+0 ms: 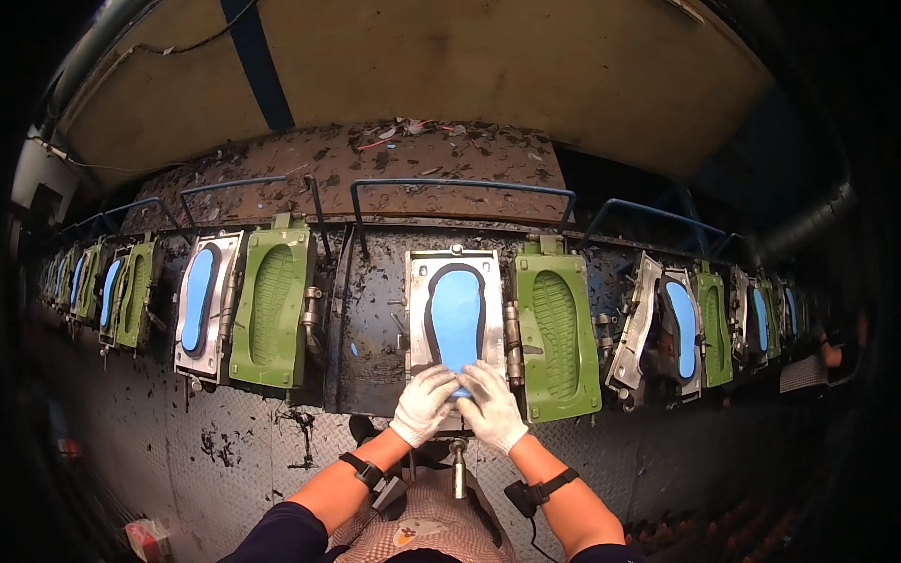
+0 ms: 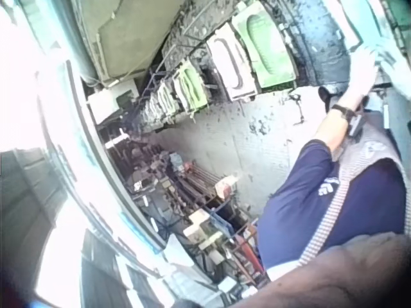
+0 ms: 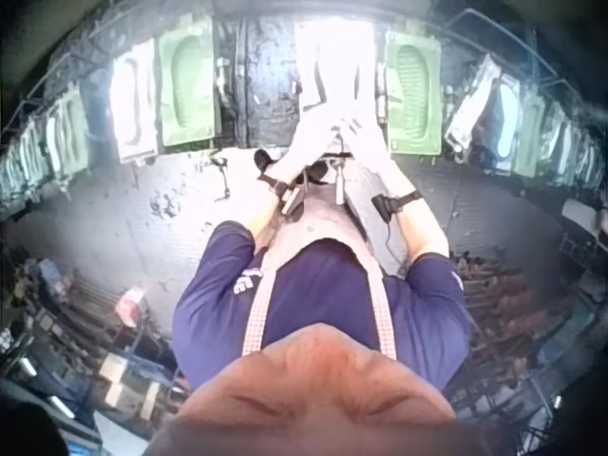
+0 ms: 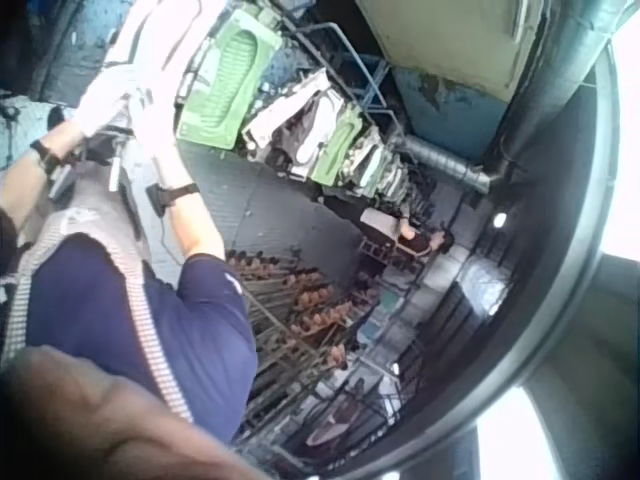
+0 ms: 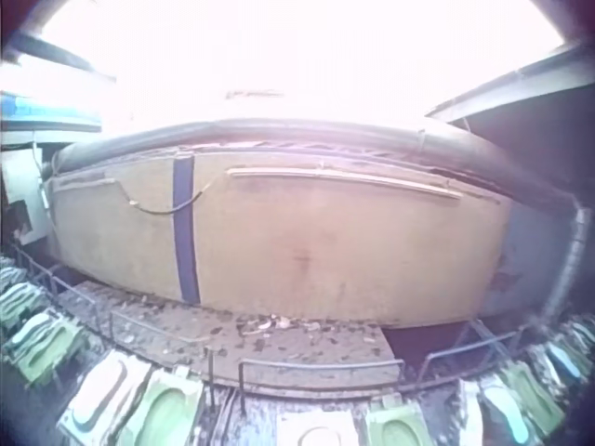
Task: Placing blue inner sole components into various shoe molds on a production line.
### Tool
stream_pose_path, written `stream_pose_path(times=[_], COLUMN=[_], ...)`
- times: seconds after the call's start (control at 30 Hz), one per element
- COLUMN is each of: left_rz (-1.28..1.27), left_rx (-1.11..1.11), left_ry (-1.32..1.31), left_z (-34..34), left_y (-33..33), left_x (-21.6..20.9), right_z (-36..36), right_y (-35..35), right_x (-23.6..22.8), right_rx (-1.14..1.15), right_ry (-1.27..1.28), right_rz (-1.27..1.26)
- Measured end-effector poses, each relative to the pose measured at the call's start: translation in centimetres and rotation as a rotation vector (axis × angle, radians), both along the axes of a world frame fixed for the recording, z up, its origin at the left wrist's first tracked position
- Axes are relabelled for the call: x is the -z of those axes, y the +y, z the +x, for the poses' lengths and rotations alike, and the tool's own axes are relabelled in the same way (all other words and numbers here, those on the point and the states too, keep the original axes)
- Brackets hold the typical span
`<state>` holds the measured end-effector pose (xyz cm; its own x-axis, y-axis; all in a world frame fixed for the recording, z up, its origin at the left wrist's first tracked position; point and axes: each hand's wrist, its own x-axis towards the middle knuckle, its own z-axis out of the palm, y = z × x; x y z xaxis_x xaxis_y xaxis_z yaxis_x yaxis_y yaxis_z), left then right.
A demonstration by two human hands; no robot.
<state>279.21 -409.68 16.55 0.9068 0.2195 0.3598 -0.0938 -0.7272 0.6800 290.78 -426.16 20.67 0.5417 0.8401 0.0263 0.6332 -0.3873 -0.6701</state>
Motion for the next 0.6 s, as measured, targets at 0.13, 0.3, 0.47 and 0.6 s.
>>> stream_pose_path(times=[0.13, 0.3, 0.47, 0.6], left_rz=[-0.248, -0.286, -0.005, 0.104], left_rx=[-0.159, -0.111, -0.007, 0.011], left_ry=[0.035, 0.097, 0.004, 0.016], left_z=[1.4, -0.1, 0.3, 0.2], left_y=[-1.3, -1.3, -1.2, -1.4], left_x=[-1.4, -1.4, -2.3, -0.9], right_z=[2.1, 1.4, 2.1, 5.9], right_y=[0.6, 1.1, 1.2, 9.7], right_x=[-0.5, -0.5, -2.5, -2.2], right_rx=[0.065, 0.129, 0.071, 0.203], right_ry=[-0.156, -0.023, 0.069, -0.373], right_rz=[0.094, 0.120, -0.082, 0.001])
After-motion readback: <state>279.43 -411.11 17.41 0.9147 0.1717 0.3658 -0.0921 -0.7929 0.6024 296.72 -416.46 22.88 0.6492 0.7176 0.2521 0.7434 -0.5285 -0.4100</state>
